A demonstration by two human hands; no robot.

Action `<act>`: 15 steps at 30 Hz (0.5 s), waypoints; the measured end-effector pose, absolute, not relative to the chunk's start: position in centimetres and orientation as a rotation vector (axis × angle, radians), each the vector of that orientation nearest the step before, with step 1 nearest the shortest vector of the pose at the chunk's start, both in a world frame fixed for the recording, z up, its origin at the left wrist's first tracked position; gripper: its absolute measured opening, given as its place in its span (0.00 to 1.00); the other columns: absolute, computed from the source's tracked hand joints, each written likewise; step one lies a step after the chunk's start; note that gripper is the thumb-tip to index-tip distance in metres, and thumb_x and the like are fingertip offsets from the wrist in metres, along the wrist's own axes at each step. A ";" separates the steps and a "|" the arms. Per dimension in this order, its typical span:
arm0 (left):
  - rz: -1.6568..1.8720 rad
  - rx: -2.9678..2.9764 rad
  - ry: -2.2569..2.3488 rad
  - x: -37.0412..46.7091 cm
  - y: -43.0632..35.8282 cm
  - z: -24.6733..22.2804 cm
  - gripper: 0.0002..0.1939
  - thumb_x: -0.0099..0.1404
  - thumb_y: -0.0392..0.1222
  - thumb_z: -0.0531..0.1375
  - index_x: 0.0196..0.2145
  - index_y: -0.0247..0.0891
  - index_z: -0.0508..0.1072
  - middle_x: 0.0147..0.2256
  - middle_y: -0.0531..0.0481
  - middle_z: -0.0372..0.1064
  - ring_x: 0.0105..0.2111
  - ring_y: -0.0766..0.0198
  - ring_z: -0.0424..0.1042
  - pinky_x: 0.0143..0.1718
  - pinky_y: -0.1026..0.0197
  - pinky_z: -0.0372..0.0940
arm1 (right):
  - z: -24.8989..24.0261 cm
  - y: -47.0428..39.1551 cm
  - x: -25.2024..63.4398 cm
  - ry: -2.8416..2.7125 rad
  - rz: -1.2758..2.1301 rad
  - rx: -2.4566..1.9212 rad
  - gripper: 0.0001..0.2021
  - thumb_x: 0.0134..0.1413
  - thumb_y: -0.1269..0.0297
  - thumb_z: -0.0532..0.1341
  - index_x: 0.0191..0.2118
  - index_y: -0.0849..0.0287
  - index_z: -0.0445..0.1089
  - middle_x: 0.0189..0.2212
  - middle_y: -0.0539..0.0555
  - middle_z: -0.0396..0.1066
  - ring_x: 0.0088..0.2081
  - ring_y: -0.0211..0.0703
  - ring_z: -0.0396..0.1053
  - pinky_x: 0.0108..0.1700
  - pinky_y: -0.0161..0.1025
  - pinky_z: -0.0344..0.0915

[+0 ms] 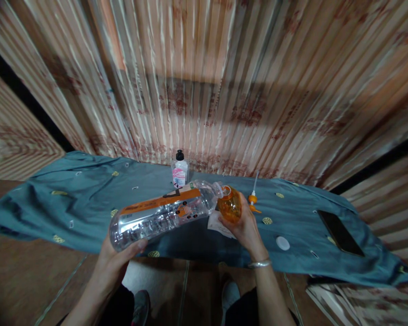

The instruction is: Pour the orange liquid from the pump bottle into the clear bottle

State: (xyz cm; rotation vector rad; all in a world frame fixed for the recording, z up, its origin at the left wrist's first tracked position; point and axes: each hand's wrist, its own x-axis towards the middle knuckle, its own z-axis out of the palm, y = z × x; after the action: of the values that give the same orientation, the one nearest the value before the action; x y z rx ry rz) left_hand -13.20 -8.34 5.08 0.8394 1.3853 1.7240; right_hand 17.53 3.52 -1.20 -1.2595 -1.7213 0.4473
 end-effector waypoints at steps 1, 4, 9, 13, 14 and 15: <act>1.722 0.837 1.381 -13.2 -8.4 5.1 0.50 0.41 0.52 0.79 0.60 0.39 0.67 0.44 0.44 0.76 0.49 0.44 0.76 0.50 0.47 0.71 | -1.2 3.5 17.6 -1.713 0.452 -1.273 0.48 0.48 0.51 0.75 0.71 0.52 0.55 0.61 0.64 0.72 0.61 0.65 0.73 0.65 0.68 0.67; 1.717 0.836 1.382 -13.1 -8.4 5.3 0.50 0.42 0.52 0.79 0.60 0.39 0.67 0.42 0.45 0.76 0.47 0.45 0.77 0.49 0.49 0.71 | -1.1 3.5 17.5 -1.702 0.476 -1.297 0.48 0.47 0.51 0.75 0.71 0.53 0.56 0.62 0.64 0.72 0.61 0.66 0.73 0.65 0.69 0.67; 1.697 0.840 1.395 -13.0 -8.5 5.5 0.51 0.42 0.54 0.79 0.61 0.38 0.66 0.47 0.43 0.76 0.49 0.45 0.76 0.53 0.48 0.69 | -0.9 3.4 17.6 -1.717 0.478 -1.299 0.48 0.48 0.52 0.75 0.72 0.54 0.54 0.61 0.64 0.72 0.61 0.66 0.73 0.65 0.68 0.67; 1.710 0.856 1.397 -13.0 -8.4 5.3 0.49 0.42 0.54 0.78 0.59 0.38 0.67 0.49 0.42 0.76 0.51 0.43 0.75 0.54 0.45 0.68 | -1.1 3.5 17.6 -1.727 0.446 -1.302 0.50 0.47 0.52 0.76 0.72 0.54 0.53 0.63 0.65 0.71 0.63 0.66 0.72 0.66 0.67 0.67; 1.715 0.858 1.399 -13.1 -8.4 5.3 0.49 0.41 0.54 0.79 0.59 0.38 0.68 0.49 0.42 0.76 0.51 0.43 0.75 0.53 0.45 0.69 | -1.1 3.5 17.7 -1.726 0.442 -1.301 0.50 0.47 0.52 0.76 0.72 0.54 0.54 0.63 0.65 0.71 0.62 0.66 0.72 0.66 0.67 0.67; 1.715 0.858 1.402 -13.1 -8.4 5.3 0.50 0.41 0.54 0.79 0.59 0.38 0.68 0.49 0.42 0.76 0.50 0.43 0.75 0.52 0.46 0.69 | -1.1 3.5 17.7 -1.726 0.442 -1.297 0.50 0.47 0.52 0.76 0.72 0.54 0.54 0.63 0.65 0.71 0.62 0.65 0.72 0.65 0.67 0.67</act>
State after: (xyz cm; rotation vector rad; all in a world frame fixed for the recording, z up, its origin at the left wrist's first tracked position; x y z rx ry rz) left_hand -13.08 -8.39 5.26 0.8576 1.4019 1.7155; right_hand 17.67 3.51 -1.12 -1.2973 -1.7263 0.4421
